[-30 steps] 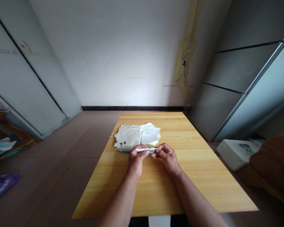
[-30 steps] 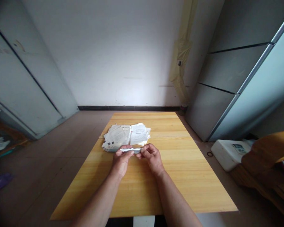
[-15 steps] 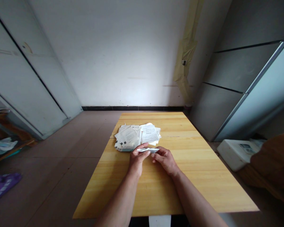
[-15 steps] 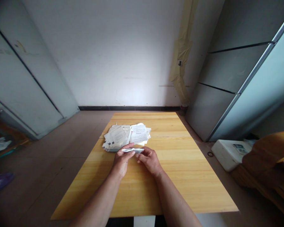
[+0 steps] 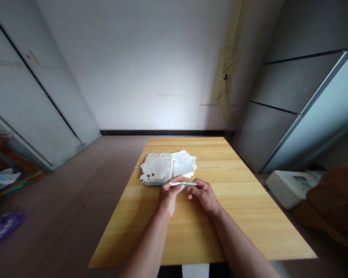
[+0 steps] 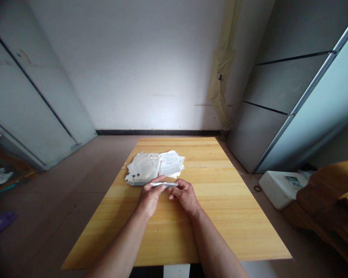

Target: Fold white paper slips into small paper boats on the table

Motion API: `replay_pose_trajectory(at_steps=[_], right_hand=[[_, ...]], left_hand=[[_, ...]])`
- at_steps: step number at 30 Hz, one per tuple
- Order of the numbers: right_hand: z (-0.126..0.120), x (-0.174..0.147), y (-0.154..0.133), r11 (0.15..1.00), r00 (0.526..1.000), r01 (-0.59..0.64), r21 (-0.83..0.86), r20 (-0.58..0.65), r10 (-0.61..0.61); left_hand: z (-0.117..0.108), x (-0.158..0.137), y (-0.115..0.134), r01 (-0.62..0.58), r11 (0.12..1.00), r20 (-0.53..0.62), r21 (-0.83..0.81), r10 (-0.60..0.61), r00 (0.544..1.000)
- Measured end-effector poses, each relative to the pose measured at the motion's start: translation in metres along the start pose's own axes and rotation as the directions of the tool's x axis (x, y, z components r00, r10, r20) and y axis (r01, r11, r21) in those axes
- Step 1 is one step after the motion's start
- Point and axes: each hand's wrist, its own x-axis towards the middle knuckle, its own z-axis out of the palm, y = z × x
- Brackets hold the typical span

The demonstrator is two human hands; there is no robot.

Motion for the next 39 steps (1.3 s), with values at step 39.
replay_pose_trajectory(at_steps=[39], right_hand=[[-0.003, 0.000, -0.002, 0.999, 0.998, 0.037, -0.037, 0.048, -0.035]], left_hand=[[-0.001, -0.001, -0.002, -0.057, 0.939, 0.053, 0.339, 0.041, 0.998]])
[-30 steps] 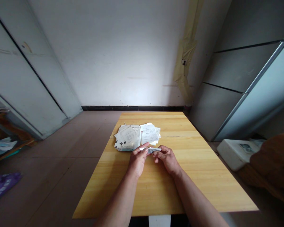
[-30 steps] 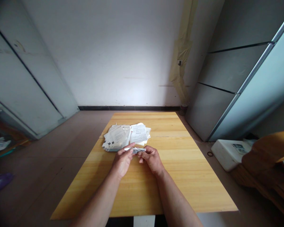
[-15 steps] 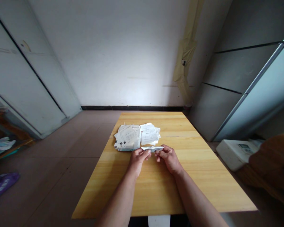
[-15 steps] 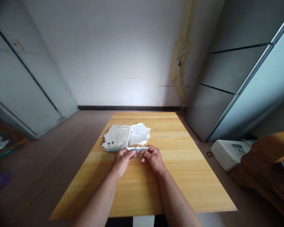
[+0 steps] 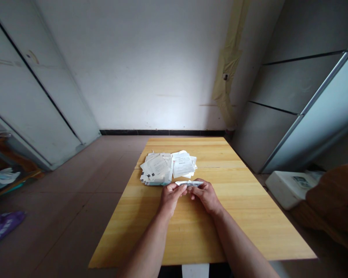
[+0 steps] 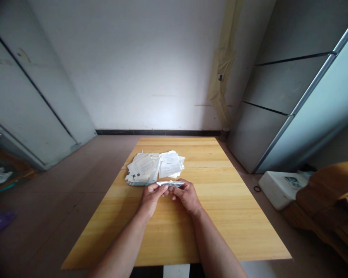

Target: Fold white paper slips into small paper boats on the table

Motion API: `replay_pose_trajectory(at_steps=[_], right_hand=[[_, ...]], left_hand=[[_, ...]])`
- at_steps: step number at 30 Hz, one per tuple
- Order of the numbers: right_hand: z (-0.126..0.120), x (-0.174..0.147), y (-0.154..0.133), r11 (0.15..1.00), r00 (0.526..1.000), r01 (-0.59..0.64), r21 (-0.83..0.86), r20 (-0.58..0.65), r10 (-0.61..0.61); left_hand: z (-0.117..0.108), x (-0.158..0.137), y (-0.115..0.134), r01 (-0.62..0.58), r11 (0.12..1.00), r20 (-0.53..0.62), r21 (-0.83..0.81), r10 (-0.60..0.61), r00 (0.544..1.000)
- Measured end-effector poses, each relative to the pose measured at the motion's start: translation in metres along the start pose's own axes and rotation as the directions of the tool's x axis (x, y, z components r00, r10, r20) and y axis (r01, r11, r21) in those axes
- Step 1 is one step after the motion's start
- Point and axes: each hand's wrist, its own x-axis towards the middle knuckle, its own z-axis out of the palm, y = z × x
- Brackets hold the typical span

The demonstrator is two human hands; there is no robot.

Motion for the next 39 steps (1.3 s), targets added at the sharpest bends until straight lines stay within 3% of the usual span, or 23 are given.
replay_pose_trajectory(at_steps=[9, 19, 26, 30, 35, 39], right_hand=[[-0.0015, -0.0010, 0.0029, 0.997, 0.999, -0.007, 0.082, 0.035, 0.004], [-0.0025, 0.0004, 0.0032, 0.997, 1.000, 0.002, 0.082, 0.015, -0.003], [-0.0010, 0.0015, 0.0032, 0.994, 0.998, -0.006, 0.109, -0.057, 0.012], [-0.0022, 0.0012, 0.0029, 0.994, 0.997, -0.024, 0.107, -0.068, 0.031], [-0.0040, -0.0009, -0.0001, 0.997, 0.997, -0.047, 0.069, -0.058, 0.051], [-0.0038, -0.0016, -0.0007, 0.998, 0.998, -0.056, 0.038, -0.029, 0.057]], left_hand=[[0.0002, -0.0015, -0.0028, -0.054, 0.998, 0.059, -0.036, 0.056, 0.997], [-0.0014, -0.0010, -0.0010, -0.083, 0.994, -0.011, 0.077, 0.084, 0.996], [0.0019, -0.0010, -0.0030, -0.077, 0.996, -0.009, -0.036, 0.076, 0.997], [0.0017, -0.0007, -0.0023, -0.027, 0.993, 0.045, -0.118, 0.032, 0.998], [0.0003, -0.0020, -0.0003, -0.029, 0.997, 0.152, -0.068, 0.039, 0.988], [-0.0004, -0.0016, -0.0020, -0.039, 0.999, 0.120, -0.022, 0.041, 0.992]])
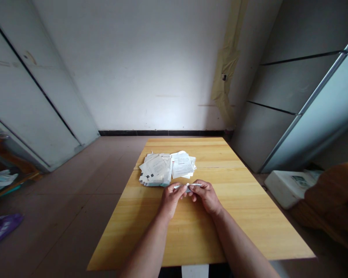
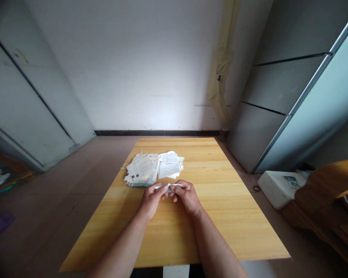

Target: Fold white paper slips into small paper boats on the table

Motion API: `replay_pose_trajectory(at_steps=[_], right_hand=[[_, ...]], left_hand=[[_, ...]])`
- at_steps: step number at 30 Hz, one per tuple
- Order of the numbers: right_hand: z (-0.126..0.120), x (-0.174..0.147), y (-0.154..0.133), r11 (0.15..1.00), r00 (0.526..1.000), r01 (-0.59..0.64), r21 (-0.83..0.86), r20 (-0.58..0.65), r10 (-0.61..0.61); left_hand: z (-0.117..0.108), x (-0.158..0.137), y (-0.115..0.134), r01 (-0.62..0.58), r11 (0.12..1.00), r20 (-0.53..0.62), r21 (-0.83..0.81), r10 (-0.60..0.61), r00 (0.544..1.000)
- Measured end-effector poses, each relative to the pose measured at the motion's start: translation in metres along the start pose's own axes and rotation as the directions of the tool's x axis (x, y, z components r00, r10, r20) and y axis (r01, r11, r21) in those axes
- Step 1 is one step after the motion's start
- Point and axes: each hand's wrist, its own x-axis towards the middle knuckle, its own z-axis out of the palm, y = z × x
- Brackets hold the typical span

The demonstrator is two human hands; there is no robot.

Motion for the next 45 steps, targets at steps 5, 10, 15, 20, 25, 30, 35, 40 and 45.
replay_pose_trajectory(at_steps=[5, 10, 15, 20, 25, 30, 35, 40, 45], right_hand=[[-0.002, 0.001, 0.002, 0.999, 0.999, 0.021, -0.025, -0.047, -0.022], [-0.005, 0.001, 0.004, 1.000, 0.997, 0.017, 0.008, -0.080, -0.016], [-0.006, 0.001, 0.005, 0.997, 0.998, 0.029, -0.068, -0.060, -0.033], [-0.006, -0.001, 0.000, 0.992, 0.996, 0.007, -0.127, -0.092, -0.019], [-0.007, 0.001, 0.002, 0.994, 0.992, -0.043, -0.098, -0.122, 0.031], [-0.011, 0.002, 0.008, 0.986, 0.979, 0.038, -0.165, -0.190, -0.069], [-0.015, -0.003, 0.007, 0.712, 0.923, 0.218, -0.668, -0.097, -0.374], [-0.009, -0.006, -0.003, 0.100, 0.830, 0.302, -0.948, 0.210, -0.517], [-0.005, -0.008, -0.008, -0.094, 0.761, 0.325, -0.941, 0.319, -0.565]], left_hand=[[-0.003, 0.002, -0.003, 0.024, 0.998, -0.099, -0.051, -0.029, 0.995], [-0.001, 0.002, -0.004, 0.035, 0.996, -0.128, -0.082, -0.046, 0.991], [0.003, 0.001, 0.001, 0.055, 0.997, -0.116, -0.062, -0.062, 0.991], [0.005, -0.001, 0.007, 0.076, 0.993, -0.113, -0.086, -0.085, 0.990], [0.001, -0.001, 0.006, 0.068, 0.981, -0.086, -0.180, -0.084, 0.993], [0.001, -0.001, 0.006, 0.080, 0.985, -0.087, -0.150, -0.094, 0.992], [0.005, -0.001, 0.009, 0.081, 0.991, -0.106, -0.111, -0.093, 0.990], [0.005, -0.002, 0.009, 0.073, 0.993, -0.098, -0.097, -0.082, 0.992], [0.006, -0.003, 0.007, 0.062, 0.994, -0.055, -0.092, -0.067, 0.996]])
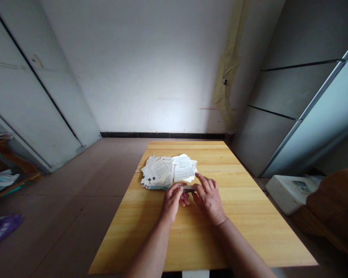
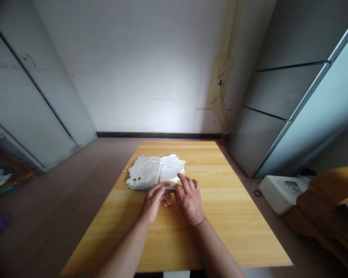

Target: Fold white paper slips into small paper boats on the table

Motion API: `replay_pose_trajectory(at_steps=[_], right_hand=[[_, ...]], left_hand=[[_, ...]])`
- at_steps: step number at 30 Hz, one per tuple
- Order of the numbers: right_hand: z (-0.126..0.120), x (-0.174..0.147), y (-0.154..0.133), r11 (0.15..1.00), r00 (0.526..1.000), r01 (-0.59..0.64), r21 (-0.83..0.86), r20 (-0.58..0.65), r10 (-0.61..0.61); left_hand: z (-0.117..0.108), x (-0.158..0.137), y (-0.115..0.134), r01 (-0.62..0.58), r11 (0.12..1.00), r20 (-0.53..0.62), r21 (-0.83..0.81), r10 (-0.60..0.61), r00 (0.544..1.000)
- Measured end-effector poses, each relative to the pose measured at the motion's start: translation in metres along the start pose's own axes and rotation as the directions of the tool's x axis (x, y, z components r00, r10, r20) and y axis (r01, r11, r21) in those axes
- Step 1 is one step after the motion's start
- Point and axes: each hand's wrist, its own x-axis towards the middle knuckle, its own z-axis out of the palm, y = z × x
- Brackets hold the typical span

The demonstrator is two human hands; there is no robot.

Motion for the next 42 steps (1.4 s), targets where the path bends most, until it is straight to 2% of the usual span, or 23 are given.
replay_pose_trajectory(at_steps=[8, 12, 17, 20, 26, 32, 37, 39, 42], right_hand=[[-0.008, -0.003, 0.006, 0.987, 0.994, 0.111, -0.120, -0.010, -0.113], [-0.014, -0.007, 0.029, 0.993, 1.000, 0.005, -0.121, 0.002, -0.005], [-0.018, -0.004, 0.084, 0.971, 0.989, -0.128, -0.201, 0.052, 0.141], [-0.017, 0.010, 0.114, 0.929, 0.950, -0.217, -0.300, 0.153, 0.271], [0.000, 0.052, 0.156, 0.842, 0.807, -0.268, -0.468, 0.368, 0.461], [0.027, 0.076, 0.190, 0.833, 0.766, -0.270, -0.483, 0.416, 0.490], [0.034, 0.062, 0.191, 0.834, 0.780, -0.274, -0.479, 0.397, 0.484], [0.034, 0.051, 0.185, 0.843, 0.798, -0.262, -0.469, 0.386, 0.463], [0.033, 0.039, 0.179, 0.870, 0.851, -0.226, -0.439, 0.346, 0.395]], left_hand=[[0.000, -0.002, 0.000, 0.012, 0.998, 0.019, 0.061, -0.014, 1.000], [0.001, -0.003, 0.002, -0.010, 0.997, 0.007, 0.071, 0.010, 1.000], [0.004, -0.002, 0.001, -0.004, 0.993, 0.005, 0.115, 0.003, 1.000], [0.004, -0.002, -0.001, 0.009, 0.990, 0.006, 0.138, -0.010, 1.000], [0.002, -0.003, -0.005, 0.059, 0.978, 0.015, 0.200, -0.063, 0.998], [0.000, -0.006, -0.003, 0.073, 0.969, 0.039, 0.235, -0.084, 0.996], [0.002, -0.009, -0.001, 0.076, 0.968, 0.029, 0.239, -0.086, 0.996], [0.002, -0.010, -0.002, 0.074, 0.967, 0.025, 0.243, -0.082, 0.996], [0.003, -0.011, -0.003, 0.077, 0.963, 0.025, 0.258, -0.086, 0.996]])
